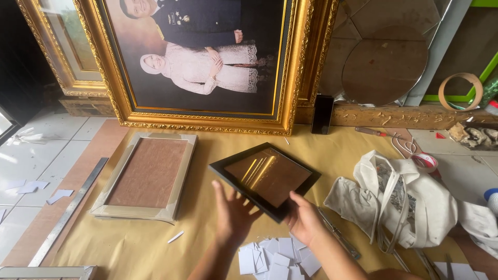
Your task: The person wipes the back of two picture frames with a cloth, then applies small white paper pieces to the edges of the frames. The person handles the frames one at a time, turning them over and smoothing the paper onto the frame edges.
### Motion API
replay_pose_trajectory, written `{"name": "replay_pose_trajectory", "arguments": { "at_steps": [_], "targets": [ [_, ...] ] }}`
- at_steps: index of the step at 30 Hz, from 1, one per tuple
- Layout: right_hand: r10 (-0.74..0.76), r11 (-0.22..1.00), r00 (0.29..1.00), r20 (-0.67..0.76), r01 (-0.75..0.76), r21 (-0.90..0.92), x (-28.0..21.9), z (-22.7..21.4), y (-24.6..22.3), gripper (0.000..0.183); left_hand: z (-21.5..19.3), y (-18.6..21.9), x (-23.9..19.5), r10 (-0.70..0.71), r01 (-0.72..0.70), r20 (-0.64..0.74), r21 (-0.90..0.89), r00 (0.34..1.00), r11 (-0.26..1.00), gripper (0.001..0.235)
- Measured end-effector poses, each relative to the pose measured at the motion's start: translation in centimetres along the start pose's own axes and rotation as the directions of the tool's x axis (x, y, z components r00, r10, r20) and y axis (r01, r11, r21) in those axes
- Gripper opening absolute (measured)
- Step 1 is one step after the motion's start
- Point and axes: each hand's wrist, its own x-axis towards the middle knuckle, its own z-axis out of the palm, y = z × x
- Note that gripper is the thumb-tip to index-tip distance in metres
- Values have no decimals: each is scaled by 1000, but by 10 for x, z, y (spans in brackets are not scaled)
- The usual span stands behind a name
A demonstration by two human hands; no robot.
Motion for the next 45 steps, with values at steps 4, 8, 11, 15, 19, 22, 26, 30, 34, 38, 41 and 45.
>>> {"name": "replay_pose_trajectory", "arguments": {
  "at_steps": [4, 8, 11, 15, 19, 22, 26, 30, 34, 38, 41, 45],
  "targets": [
    [140, 897, 990, -3, -128, -424, -42, 19, -33, 49, 5, 1, 1, 165, -177, 243, 27, 956, 984, 97],
    [-312, 221, 946, -94, -25, -975, -11, -43, -91, 38, -30, 18, 38, 200, -192, 6, 310, 980, 931, 50],
    [-549, 17, 816, -182, -207, -978, -4, -87, -115, 44, -46, 29, 51, 224, -208, 3, 377, 975, 903, 32],
    [-584, 58, 708, -397, -452, -890, -21, -87, -115, 63, -38, 53, 31, 175, -134, -38, 489, 984, 862, 31],
    [-657, 275, 668, -349, -218, -936, 56, -154, -112, 73, -42, 58, 22, 163, -110, -36, 597, 986, 794, 23],
    [-745, 438, 591, -309, 84, -895, 11, -95, -109, 51, -35, 52, 9, 275, -157, -78, 662, 958, 733, 37],
    [-854, 321, 513, -84, 395, -861, -16, -38, -75, 54, -20, 46, -17, 155, -143, -12, 315, 988, 938, 38],
    [-856, -42, 353, 378, 681, -731, -32, 15, -13, 77, 10, 48, -47, 0, 6, -29, 204, 1000, 979, 69],
    [-284, 280, 626, 726, 778, -562, -70, 66, 36, 71, -30, 23, 14, 33, -31, -13, 138, 999, 990, 68],
    [-80, -222, 748, 659, 632, -743, -87, 91, 10, 93, -8, 29, -14, 51, -64, 132, 98, 990, 993, 71],
    [-189, -146, 870, 456, 434, -889, -25, 49, -11, 78, 16, 38, -35, -37, 32, 47, 117, 998, 993, 95],
    [-227, -47, 948, 224, 220, -974, 4, 7, -32, 86, 18, 48, -30, 3, -30, 169, 157, 986, 987, 87]
  ]
}}
